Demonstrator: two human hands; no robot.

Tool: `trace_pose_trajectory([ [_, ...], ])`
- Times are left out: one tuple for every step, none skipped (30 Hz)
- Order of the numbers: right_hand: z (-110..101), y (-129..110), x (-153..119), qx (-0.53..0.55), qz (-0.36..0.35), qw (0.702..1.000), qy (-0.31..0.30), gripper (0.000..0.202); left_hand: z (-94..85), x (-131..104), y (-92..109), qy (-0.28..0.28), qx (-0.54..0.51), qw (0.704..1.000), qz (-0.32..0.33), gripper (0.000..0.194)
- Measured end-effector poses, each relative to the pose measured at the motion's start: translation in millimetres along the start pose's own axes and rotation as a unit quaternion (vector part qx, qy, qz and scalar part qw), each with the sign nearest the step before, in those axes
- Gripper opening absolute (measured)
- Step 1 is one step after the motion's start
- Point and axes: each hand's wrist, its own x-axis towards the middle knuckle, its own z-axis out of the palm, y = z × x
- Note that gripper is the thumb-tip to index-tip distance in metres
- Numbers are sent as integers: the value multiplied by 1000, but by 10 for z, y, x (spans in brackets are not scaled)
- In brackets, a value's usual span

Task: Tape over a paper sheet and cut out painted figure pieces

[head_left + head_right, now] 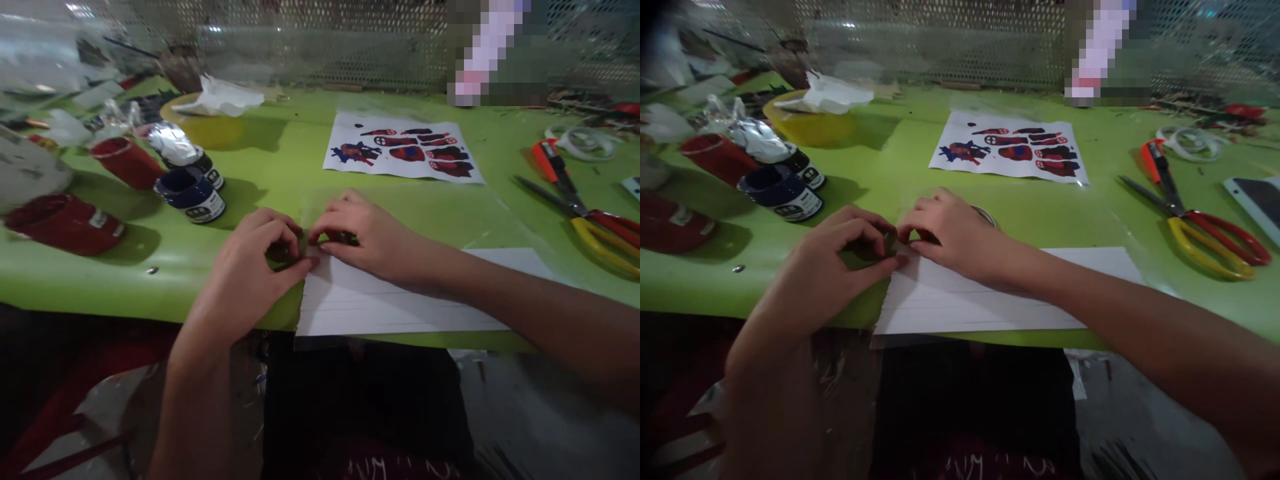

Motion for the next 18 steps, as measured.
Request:
trace_pose_trajectory([
  [3,6,2,0,0,1000,-1,17,-1,-5,-1,1,1,1000,5,19],
  [6,12,4,1,0,1000,0,16,-1,-11,-1,3,3,1000,11,18],
  [9,18,4,2,0,1000,1,17,0,-17,1,6,4,1000,15,16],
  [12,23,3,4,0,1000,2,18,2,-25,3,10,3,1000,20,12],
  [15,24,1,8,-1,1000,6,18,4,-32,5,15,2,1000,25,9],
  [17,23,-2,15,0,1000,10,18,5,-39,6,18,3,999,30,10],
  [20,18,-6,23,4,1000,14,16,4,-45,6,15,10,999,35,12],
  [22,10,-10,33,12,999,19,14,2,-49,4,8,23,999,44,13],
  [25,1,-13,43,20,999,22,12,-2,-52,2,-2,41,998,54,13],
  [27,-8,-16,52,27,998,25,10,-7,-55,0,-14,61,996,65,13],
  [28,-16,-17,58,32,997,29,8,-13,-59,1,-24,80,994,75,13],
  [25,-20,-17,65,34,997,35,6,-18,-64,6,-31,95,991,87,14],
  [17,-21,-18,75,33,996,43,6,-22,-71,14,-34,108,989,97,15],
  [-1,-21,-20,87,32,994,52,7,-23,-81,26,-37,119,987,106,16],
  [-28,-20,-26,98,34,992,65,8,-21,-94,41,-38,129,984,114,18],
  [-67,-21,-39,100,36,991,78,9,-15,-109,56,-39,138,982,122,19],
  [-115,-26,-62,91,34,991,89,9,-7,-125,70,-38,144,981,126,20],
  [-168,-37,-95,68,29,993,96,10,4,-141,81,-36,147,980,128,20],
])
